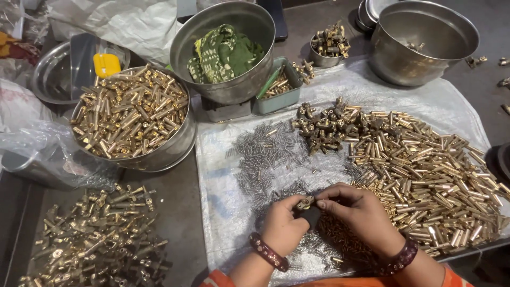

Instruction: Assembling small brass-colored metal casings with internal components like springs and inserts.

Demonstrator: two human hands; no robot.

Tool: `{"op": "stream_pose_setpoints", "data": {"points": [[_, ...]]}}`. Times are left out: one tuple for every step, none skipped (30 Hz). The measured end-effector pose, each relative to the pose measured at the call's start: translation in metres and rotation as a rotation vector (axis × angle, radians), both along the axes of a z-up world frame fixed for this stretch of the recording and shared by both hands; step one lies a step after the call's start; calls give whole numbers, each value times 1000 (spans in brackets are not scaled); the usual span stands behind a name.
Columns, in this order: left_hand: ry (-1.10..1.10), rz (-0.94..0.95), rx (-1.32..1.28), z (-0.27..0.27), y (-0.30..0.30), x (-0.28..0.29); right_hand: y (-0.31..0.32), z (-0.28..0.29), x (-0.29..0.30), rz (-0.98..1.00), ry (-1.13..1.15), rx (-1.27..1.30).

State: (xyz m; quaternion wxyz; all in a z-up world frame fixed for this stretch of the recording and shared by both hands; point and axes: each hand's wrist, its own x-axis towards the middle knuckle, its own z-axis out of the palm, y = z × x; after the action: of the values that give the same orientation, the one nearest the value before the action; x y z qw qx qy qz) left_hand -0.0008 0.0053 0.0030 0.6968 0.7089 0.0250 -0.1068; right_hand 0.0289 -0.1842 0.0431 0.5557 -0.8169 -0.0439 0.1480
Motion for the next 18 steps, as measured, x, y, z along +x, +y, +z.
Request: {"op": "stream_pose_setpoints", "data": {"points": [[2,1,0,3,0,0,2,0,-2,1,2,0],[36,-6,41,6,0,0,3,-1,-4,-27,0,44],[69,-13,83,9,0,1,5,-1,-6,-55,-5,89],[69,-11,83,5,1,2,6,-2,-7,-53,-5,89],[134,-26,19,1,1,3,7,-3,-9,-101,23,136],[200,-41,-45,-3,1,4,8,-4,-10,-149,51,183],[199,-40,-46,-5,2,5,8,-5,-10,-148,51,183],[224,-74,-112,-7,3,6,7,-6,-10,-182,82,225],[250,-108,-178,-9,4,6,7,-7,-11,-216,115,268],[251,-106,-179,-11,5,5,6,-8,-11,-214,116,267],[221,-120,-267,-12,5,5,5,-9,-10,-214,117,276],[191,-133,-356,-13,5,5,4,-9,-10,-214,118,285],[189,-131,-356,-9,5,6,5,-7,-9,-212,116,285],[199,-103,-321,-5,5,7,6,-5,-9,-198,104,255],[210,-73,-286,-2,5,7,7,-3,-9,-183,94,224],[209,-69,-287,1,6,7,8,-2,-9,-178,94,223],[204,-41,-249,3,7,8,9,-1,-9,-170,118,216],[198,-13,-211,6,8,8,10,0,-9,-162,142,208]]}}
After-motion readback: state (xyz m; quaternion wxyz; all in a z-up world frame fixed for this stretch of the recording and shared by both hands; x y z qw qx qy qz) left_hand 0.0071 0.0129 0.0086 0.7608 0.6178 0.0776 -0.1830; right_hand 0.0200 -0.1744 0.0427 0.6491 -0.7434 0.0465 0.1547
